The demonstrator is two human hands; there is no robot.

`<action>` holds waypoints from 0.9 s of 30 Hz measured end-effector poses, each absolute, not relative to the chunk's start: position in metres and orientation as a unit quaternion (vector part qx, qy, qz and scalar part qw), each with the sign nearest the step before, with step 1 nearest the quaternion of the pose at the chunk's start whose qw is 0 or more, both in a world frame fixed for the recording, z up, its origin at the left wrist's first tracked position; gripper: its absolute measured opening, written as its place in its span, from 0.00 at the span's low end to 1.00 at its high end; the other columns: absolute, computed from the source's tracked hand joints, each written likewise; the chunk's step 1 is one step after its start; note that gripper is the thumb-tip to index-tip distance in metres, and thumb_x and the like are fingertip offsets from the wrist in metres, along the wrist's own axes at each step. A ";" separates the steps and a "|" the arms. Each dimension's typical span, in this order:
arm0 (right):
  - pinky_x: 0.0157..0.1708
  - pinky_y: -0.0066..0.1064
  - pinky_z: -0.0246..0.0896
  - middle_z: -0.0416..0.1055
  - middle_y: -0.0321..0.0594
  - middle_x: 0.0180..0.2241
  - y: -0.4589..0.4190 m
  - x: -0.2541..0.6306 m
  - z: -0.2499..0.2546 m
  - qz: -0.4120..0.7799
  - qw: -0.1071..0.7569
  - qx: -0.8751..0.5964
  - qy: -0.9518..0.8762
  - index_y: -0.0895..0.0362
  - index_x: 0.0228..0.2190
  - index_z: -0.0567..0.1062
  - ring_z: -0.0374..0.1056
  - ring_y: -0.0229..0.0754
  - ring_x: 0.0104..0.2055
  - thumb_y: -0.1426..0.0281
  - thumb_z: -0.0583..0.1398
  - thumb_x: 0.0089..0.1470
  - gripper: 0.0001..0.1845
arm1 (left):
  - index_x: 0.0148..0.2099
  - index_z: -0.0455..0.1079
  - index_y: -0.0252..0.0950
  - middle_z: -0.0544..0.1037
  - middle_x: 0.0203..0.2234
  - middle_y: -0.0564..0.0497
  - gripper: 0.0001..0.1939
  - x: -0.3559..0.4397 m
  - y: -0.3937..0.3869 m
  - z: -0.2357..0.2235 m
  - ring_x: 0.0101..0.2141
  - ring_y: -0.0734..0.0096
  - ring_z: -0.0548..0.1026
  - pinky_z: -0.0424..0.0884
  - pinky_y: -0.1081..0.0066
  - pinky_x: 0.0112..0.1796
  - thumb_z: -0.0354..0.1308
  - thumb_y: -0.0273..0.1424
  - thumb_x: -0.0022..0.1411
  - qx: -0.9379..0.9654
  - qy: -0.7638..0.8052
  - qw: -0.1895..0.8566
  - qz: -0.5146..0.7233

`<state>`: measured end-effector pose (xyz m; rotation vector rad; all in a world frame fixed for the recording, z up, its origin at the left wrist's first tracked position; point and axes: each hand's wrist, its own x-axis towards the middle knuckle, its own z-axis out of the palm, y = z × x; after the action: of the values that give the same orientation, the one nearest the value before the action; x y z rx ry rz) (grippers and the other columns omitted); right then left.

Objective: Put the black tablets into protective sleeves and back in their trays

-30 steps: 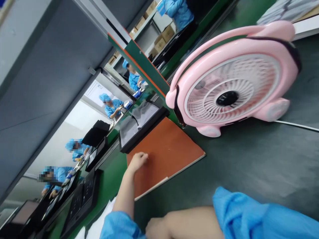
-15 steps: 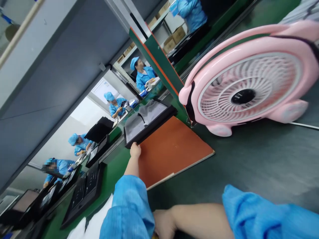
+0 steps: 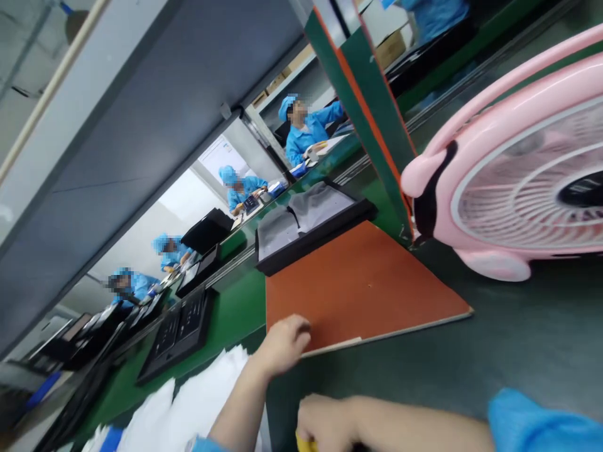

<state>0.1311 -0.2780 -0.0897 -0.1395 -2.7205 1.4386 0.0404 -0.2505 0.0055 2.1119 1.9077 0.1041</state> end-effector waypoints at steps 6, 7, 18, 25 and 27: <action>0.18 0.22 0.43 0.52 0.28 0.10 -0.274 0.133 -0.084 0.538 0.038 -0.059 -0.840 0.61 0.12 0.67 0.48 0.27 0.15 0.69 0.59 0.36 0.10 | 0.54 0.62 0.31 0.70 0.48 0.43 0.22 -0.021 -0.387 0.002 0.49 0.62 0.67 0.60 0.67 0.51 0.43 0.32 0.59 0.521 0.845 0.121 0.016; 0.18 0.23 0.43 0.53 0.29 0.11 -0.273 0.132 -0.086 0.552 0.039 -0.057 -0.831 0.61 0.12 0.66 0.48 0.28 0.16 0.67 0.59 0.37 0.12 | 0.56 0.59 0.27 0.65 0.53 0.40 0.24 -0.039 -0.400 -0.009 0.53 0.59 0.63 0.57 0.64 0.53 0.42 0.33 0.60 0.467 0.879 0.090 0.007; 0.23 0.27 0.47 0.55 0.34 0.15 -0.285 0.109 -0.101 0.569 0.132 -0.124 -0.802 0.59 0.13 0.61 0.49 0.31 0.20 0.55 0.57 0.41 0.21 | 0.64 0.41 0.28 0.40 0.63 0.46 0.34 -0.098 -0.438 -0.078 0.62 0.66 0.37 0.36 0.59 0.59 0.37 0.42 0.62 0.460 0.881 0.095 0.049; 0.25 0.28 0.52 0.68 0.42 0.24 -0.324 0.051 -0.103 0.504 0.215 -0.109 -0.829 0.59 0.23 0.74 0.58 0.35 0.23 0.62 0.55 0.44 0.14 | 0.63 0.47 0.30 0.48 0.61 0.43 0.34 -0.110 -0.433 -0.056 0.60 0.58 0.46 0.46 0.58 0.58 0.42 0.43 0.59 0.464 0.876 0.127 0.030; 0.24 0.27 0.52 0.68 0.42 0.24 -0.330 0.037 -0.100 0.500 0.218 -0.102 -0.832 0.59 0.23 0.74 0.57 0.35 0.22 0.62 0.55 0.44 0.14 | 0.61 0.51 0.29 0.58 0.57 0.39 0.32 -0.121 -0.420 -0.045 0.56 0.54 0.56 0.53 0.57 0.55 0.42 0.43 0.60 0.459 0.880 0.119 0.017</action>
<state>0.0373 -0.3296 -0.1001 -0.2818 -2.3033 1.3847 -0.1213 -0.4203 -0.0449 1.3431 2.5733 0.0508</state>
